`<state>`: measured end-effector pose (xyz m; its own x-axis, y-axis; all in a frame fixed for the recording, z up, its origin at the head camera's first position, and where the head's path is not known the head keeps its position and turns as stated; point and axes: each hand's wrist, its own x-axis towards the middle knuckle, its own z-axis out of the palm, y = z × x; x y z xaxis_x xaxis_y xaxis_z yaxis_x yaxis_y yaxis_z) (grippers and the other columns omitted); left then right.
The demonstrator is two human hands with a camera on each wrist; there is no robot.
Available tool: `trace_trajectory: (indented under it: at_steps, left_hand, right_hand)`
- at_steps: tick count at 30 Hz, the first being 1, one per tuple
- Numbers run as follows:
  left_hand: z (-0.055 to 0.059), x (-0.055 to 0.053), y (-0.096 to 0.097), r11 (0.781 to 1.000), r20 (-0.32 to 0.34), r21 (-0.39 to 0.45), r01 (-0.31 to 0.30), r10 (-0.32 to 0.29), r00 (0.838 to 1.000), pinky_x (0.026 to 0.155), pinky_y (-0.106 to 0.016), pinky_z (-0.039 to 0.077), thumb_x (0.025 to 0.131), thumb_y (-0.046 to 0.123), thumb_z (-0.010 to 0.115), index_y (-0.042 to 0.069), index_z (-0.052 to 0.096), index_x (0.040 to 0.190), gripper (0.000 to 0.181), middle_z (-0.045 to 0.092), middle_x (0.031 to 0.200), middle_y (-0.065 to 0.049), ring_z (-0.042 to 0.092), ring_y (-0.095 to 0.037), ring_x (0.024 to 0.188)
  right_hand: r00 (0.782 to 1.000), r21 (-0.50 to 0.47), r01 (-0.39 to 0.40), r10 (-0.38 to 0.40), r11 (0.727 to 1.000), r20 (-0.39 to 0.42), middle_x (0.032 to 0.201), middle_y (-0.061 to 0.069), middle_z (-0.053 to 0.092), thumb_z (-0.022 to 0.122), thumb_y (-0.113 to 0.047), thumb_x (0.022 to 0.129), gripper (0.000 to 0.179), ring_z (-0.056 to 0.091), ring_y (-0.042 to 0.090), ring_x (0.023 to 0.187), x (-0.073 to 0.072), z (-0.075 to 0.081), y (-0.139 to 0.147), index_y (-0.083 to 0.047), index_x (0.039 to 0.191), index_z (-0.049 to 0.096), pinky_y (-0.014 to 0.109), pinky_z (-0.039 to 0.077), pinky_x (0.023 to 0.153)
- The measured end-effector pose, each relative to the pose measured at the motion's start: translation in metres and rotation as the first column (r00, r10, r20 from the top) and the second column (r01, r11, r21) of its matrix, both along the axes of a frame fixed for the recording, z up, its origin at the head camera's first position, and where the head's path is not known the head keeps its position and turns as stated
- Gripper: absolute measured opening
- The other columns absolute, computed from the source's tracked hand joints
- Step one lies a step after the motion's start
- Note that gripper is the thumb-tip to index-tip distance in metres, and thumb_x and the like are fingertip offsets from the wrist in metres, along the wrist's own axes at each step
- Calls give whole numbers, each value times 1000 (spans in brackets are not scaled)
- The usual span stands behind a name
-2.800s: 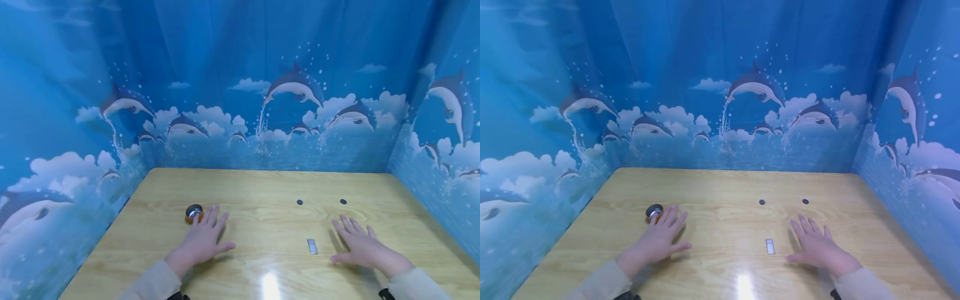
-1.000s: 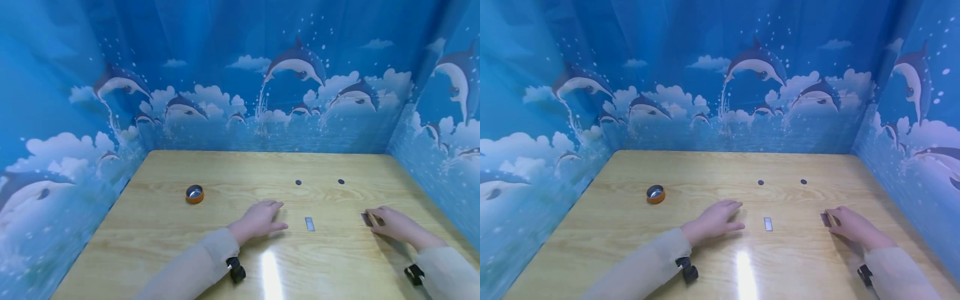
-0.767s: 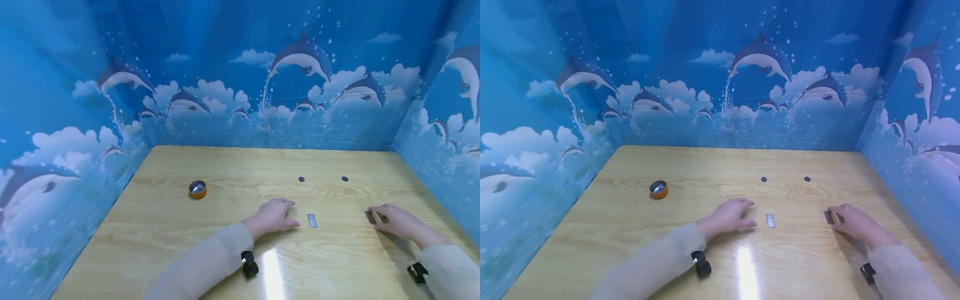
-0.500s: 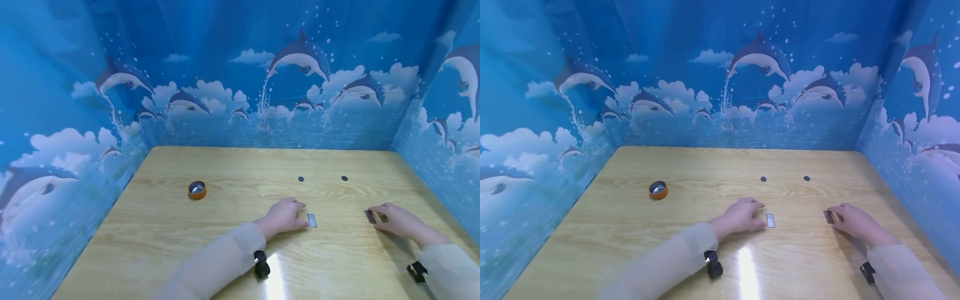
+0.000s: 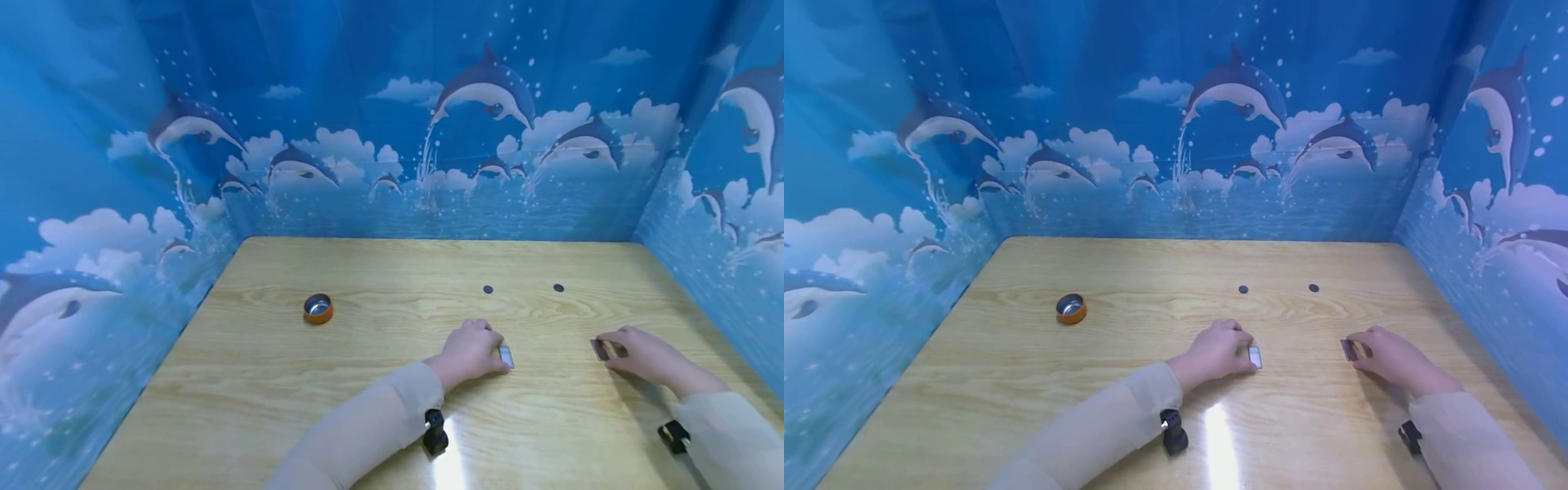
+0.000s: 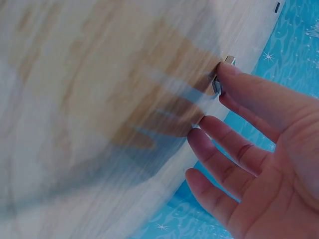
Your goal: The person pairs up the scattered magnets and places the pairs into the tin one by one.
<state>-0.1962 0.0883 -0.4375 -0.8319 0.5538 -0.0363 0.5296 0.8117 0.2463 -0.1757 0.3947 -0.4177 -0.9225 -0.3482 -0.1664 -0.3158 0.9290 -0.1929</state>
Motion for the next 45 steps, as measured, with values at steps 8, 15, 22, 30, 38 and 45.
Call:
trace_trajectory:
  at_steps: [8, 15, 22, 30, 38, 45]
  left_hand:
    - [0, 1, 1, 1000, -13, -9, 5, -5, 1000, 74, -23, 43, 77, 56, 68, 33, 66, 115, 45, 56, 112, 9, 49, -9, 100]
    - [1, -3, -4, 1000, -42, 3, -8, 8, 999, 65, -20, 41, 75, 55, 70, 34, 70, 109, 40, 58, 101, 12, 48, -7, 89]
    - [1, -3, 1, 999, -15, 34, 4, -4, 1000, 69, -20, 41, 75, 51, 72, 33, 72, 105, 35, 61, 95, 16, 49, -5, 88]
    - [-4, -3, 7, 989, 76, 134, -57, 47, 996, 70, -18, 41, 75, 46, 74, 32, 72, 106, 34, 64, 96, 18, 51, -3, 86]
    - [-7, -6, 11, 980, 94, 175, -98, 82, 992, 78, -18, 43, 75, 46, 74, 32, 72, 104, 33, 66, 98, 20, 55, -2, 92]
    - [-7, -3, 18, 983, 92, 159, -88, 74, 993, 79, -18, 42, 75, 48, 73, 34, 71, 105, 33, 65, 99, 21, 55, -1, 94]
  right_hand:
    - [999, 4, 23, -23, 1000, 29, 83, 5, 54, 74, -17, 77, 45, 45, 15, 69, -2, 2, -3, 9, 112, 62, 33, 38, 58]
    - [999, -6, 11, -11, 1000, 49, 87, 12, 61, 76, -17, 76, 45, 56, 23, 75, -14, 4, -9, 10, 109, 62, 40, 47, 64]
    - [999, -51, -3, 6, 999, 46, 90, 12, 61, 76, -14, 75, 42, 58, 27, 79, -9, -1, -4, 10, 107, 64, 41, 50, 67]
    - [997, -150, 23, -12, 988, 77, 94, 15, 65, 76, -17, 76, 45, 62, 29, 85, -7, -5, 5, 11, 108, 63, 41, 51, 70]
    - [996, -175, 9, 6, 984, 84, 91, 5, 67, 76, -17, 76, 41, 62, 19, 81, -9, -2, 2, 8, 107, 65, 31, 51, 68]
    - [998, -191, -13, 24, 981, 54, 86, 1, 66, 76, -13, 75, 36, 60, 11, 75, -5, -2, 6, 7, 103, 67, 27, 50, 65]
